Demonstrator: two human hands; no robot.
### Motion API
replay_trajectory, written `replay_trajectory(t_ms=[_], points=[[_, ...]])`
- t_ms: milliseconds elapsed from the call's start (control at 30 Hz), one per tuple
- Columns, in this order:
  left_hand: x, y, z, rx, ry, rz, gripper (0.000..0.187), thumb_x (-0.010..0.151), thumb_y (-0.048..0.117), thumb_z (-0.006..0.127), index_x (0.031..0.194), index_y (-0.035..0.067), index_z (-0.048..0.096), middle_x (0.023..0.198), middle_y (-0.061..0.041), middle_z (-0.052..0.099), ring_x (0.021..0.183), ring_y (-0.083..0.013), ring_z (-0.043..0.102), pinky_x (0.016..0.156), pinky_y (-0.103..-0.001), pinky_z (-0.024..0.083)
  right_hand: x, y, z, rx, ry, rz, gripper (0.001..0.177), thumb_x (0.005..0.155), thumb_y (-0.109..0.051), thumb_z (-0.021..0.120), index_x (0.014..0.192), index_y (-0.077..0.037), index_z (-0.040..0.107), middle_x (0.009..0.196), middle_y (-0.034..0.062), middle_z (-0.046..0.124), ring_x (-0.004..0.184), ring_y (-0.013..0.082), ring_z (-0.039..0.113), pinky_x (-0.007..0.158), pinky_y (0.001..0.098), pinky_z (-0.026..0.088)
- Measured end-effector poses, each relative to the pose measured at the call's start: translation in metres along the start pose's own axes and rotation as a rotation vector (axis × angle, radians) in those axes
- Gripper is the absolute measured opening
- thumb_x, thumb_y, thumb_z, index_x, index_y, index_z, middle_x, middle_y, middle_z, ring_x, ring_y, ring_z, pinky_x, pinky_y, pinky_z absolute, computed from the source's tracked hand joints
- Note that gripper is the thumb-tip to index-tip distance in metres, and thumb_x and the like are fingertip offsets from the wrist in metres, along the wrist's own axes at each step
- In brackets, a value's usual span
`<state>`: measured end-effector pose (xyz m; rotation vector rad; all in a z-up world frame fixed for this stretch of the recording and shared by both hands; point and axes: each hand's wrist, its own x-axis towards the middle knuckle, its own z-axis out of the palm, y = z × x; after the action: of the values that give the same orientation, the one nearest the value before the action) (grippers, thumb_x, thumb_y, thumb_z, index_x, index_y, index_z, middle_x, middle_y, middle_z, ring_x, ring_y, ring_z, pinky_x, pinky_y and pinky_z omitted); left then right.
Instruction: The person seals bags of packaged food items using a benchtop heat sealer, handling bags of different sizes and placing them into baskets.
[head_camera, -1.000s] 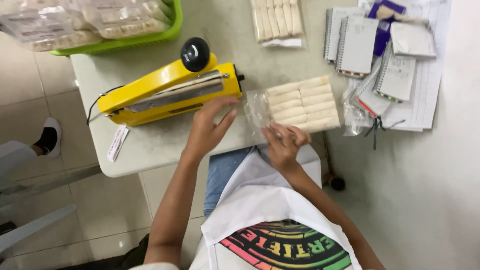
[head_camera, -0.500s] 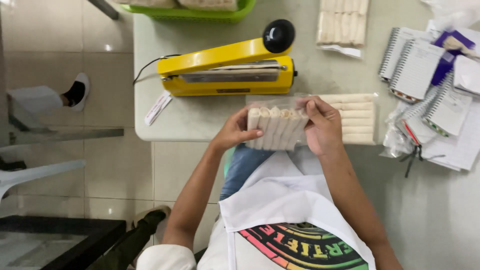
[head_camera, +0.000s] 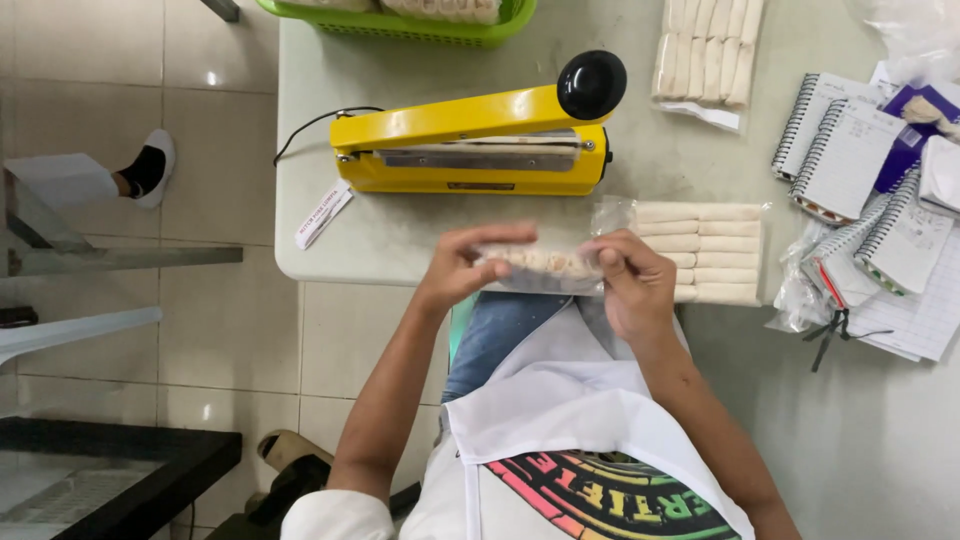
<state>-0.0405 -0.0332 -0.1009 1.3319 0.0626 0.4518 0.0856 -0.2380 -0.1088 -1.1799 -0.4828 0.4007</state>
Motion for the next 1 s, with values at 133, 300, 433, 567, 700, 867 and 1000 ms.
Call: replay_trajectory(t_ms=[133, 300, 433, 567, 700, 867, 1000], points=[[-0.015, -0.064, 0.007, -0.253, -0.063, -0.375, 0.081, 0.064, 0.014, 0.100, 0.134, 0.002, 0.062, 0.123, -0.009, 0.068, 0.108, -0.0212, 0.062, 0.096, -0.043, 0.055, 0.032, -0.012, 0.000, 0.064, 0.139, 0.186, 0.021, 0.104, -0.017, 0.065, 0.103, 0.003, 0.070, 0.093, 0.0176, 0.070, 0.088, 0.0205, 0.067, 0.087, 0.0314, 0.053], [0.006, -0.024, 0.019, -0.376, 0.233, -0.659, 0.055, 0.073, 0.012, 0.089, 0.120, 0.000, 0.064, 0.097, -0.013, 0.070, 0.085, -0.0242, 0.070, 0.075, -0.042, 0.060, 0.101, 0.006, -0.008, -0.376, 0.119, 0.370, 0.015, 0.101, -0.015, 0.075, 0.102, -0.001, 0.075, 0.087, 0.0066, 0.069, 0.082, 0.0127, 0.063, 0.078, 0.0267, 0.054], [0.016, -0.021, -0.016, -0.365, 0.334, -0.651, 0.062, 0.074, 0.016, 0.089, 0.126, -0.002, 0.061, 0.101, -0.016, 0.068, 0.088, -0.0278, 0.068, 0.077, -0.046, 0.059, 0.152, 0.044, 0.012, -0.874, -0.132, 0.006, 0.014, 0.097, -0.024, 0.082, 0.092, -0.012, 0.080, 0.076, 0.0125, 0.066, 0.072, 0.0280, 0.061, 0.069, 0.0379, 0.049], [0.013, -0.026, -0.045, -0.280, 0.386, -0.653, 0.062, 0.077, 0.024, 0.089, 0.126, 0.001, 0.061, 0.098, -0.015, 0.069, 0.085, -0.0253, 0.069, 0.076, -0.044, 0.059, 0.183, 0.072, 0.032, -0.890, -0.097, 0.136, 0.008, 0.093, -0.014, 0.077, 0.088, -0.008, 0.074, 0.077, 0.0059, 0.069, 0.073, 0.0238, 0.065, 0.070, 0.0410, 0.050], [0.017, -0.019, -0.051, -0.264, 0.431, -0.648, 0.058, 0.076, 0.022, 0.086, 0.124, 0.000, 0.061, 0.093, -0.012, 0.069, 0.084, -0.0235, 0.071, 0.077, -0.042, 0.060, 0.205, 0.034, 0.045, -0.684, -0.116, 0.245, 0.022, 0.100, -0.029, 0.062, 0.092, -0.014, 0.075, 0.083, -0.0008, 0.070, 0.073, 0.0124, 0.059, 0.069, 0.0306, 0.048], [0.027, 0.011, -0.049, -0.304, 0.473, -0.825, 0.074, 0.069, 0.025, 0.078, 0.134, 0.003, 0.052, 0.117, -0.015, 0.069, 0.103, -0.0298, 0.070, 0.087, -0.040, 0.060, 0.229, -0.073, 0.080, -0.585, -0.183, 0.380, 0.032, 0.101, -0.038, 0.049, 0.093, -0.018, 0.072, 0.091, -0.0050, 0.071, 0.080, 0.0049, 0.059, 0.075, 0.0227, 0.050], [0.024, 0.015, -0.046, -0.319, 0.459, -0.814, 0.076, 0.069, 0.026, 0.078, 0.136, 0.006, 0.049, 0.119, -0.014, 0.068, 0.105, -0.0289, 0.069, 0.089, -0.040, 0.060, 0.214, -0.101, 0.116, -1.368, -0.609, 0.350, 0.042, 0.114, -0.037, 0.065, 0.080, -0.012, 0.066, 0.068, 0.0019, 0.056, 0.059, 0.0134, 0.051, 0.059, 0.0254, 0.044]])
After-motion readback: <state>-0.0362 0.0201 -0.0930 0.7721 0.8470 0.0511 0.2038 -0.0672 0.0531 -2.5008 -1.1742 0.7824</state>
